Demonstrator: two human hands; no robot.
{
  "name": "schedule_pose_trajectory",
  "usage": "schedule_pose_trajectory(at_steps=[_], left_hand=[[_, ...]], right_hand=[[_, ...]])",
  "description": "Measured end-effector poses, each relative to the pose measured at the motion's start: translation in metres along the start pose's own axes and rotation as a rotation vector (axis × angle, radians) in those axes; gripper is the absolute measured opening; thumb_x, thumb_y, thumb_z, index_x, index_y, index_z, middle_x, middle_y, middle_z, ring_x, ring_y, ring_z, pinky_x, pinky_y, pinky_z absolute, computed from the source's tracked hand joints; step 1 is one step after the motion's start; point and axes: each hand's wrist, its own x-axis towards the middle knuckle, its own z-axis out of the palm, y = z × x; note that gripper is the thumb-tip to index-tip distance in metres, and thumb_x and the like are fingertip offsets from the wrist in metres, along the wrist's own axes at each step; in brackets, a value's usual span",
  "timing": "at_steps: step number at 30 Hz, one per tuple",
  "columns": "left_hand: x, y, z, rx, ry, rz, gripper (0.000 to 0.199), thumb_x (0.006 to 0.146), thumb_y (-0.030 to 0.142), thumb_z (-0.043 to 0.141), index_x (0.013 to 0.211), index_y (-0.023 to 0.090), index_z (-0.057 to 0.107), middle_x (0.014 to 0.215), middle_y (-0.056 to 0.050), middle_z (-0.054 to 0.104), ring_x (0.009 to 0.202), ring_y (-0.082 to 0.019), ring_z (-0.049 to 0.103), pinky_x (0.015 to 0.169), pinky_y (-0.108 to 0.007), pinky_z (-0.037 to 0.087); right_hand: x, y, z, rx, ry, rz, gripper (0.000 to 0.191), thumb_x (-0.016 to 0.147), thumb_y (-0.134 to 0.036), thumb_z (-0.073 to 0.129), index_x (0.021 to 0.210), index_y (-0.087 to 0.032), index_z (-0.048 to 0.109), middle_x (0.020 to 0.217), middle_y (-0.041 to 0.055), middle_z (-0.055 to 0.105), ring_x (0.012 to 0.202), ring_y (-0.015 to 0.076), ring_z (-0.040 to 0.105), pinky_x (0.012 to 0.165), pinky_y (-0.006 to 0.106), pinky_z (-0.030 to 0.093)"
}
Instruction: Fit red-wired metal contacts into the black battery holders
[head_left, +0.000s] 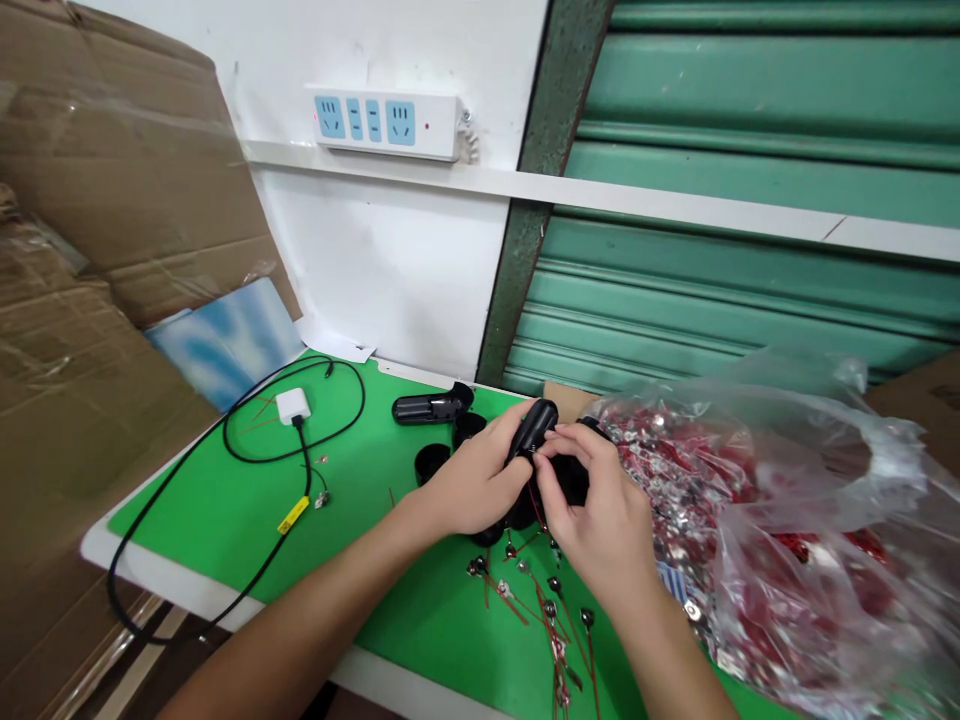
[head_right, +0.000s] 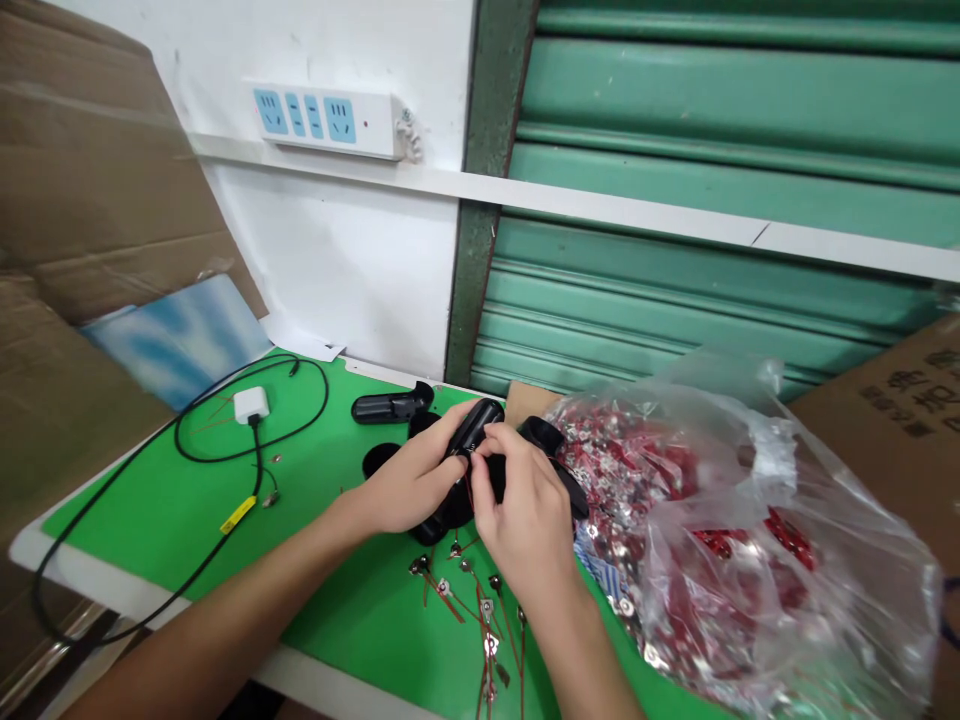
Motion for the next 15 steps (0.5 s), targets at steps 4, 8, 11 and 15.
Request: schedule_pose_trajectory(at_steps=[4,8,11,15], left_hand=[[0.0001,0.0006,0.0017,0.011,-0.001,-0.007,0.063,0.096,0.021,0.044,0.158,0.018,0.037,0.161,-0.013,0.05,0.148,-0.026,0.048,0.131,-0.049,0.035],[-0.0004,0.0017,0.0024,0.033,-0.003,-0.02,0.064,0.096,0.021,0.044,0.159,0.017,0.035,0.163,-0.014,0.047,0.149,-0.026,0.048,0.131,-0.05,0.035],[-0.0015,0.0027,0.0026,0.041,0.006,-0.03,0.065,0.095,0.02,0.043,0.159,0.016,0.034,0.164,-0.014,0.046,0.151,-0.026,0.046,0.132,-0.049,0.034],[-0.0025,0.0037,0.0017,0.049,0.013,-0.034,0.065,0.095,0.021,0.043,0.159,0.016,0.034,0.163,-0.015,0.047,0.151,-0.027,0.046,0.13,-0.05,0.036]], right_hand=[[-0.0011,0.0004,0.0007,-0.018,0.014,0.01,0.034,0.101,-0.018,0.06,0.132,-0.021,0.05,0.099,0.0062,0.077,0.093,0.0239,0.079,0.081,0.036,0.064],[-0.0001,0.0,0.0008,-0.049,0.028,-0.042,0.032,0.1,-0.016,0.061,0.131,-0.019,0.052,0.098,0.0072,0.077,0.09,0.0239,0.079,0.081,0.036,0.064],[0.0007,-0.0017,0.0017,-0.079,0.066,-0.096,0.03,0.098,-0.013,0.063,0.127,-0.018,0.055,0.098,0.0074,0.077,0.088,0.0229,0.079,0.083,0.035,0.064],[0.0003,-0.0021,0.0022,-0.088,0.087,-0.099,0.029,0.099,-0.013,0.063,0.126,-0.017,0.055,0.098,0.0074,0.078,0.086,0.0224,0.079,0.079,0.034,0.064]])
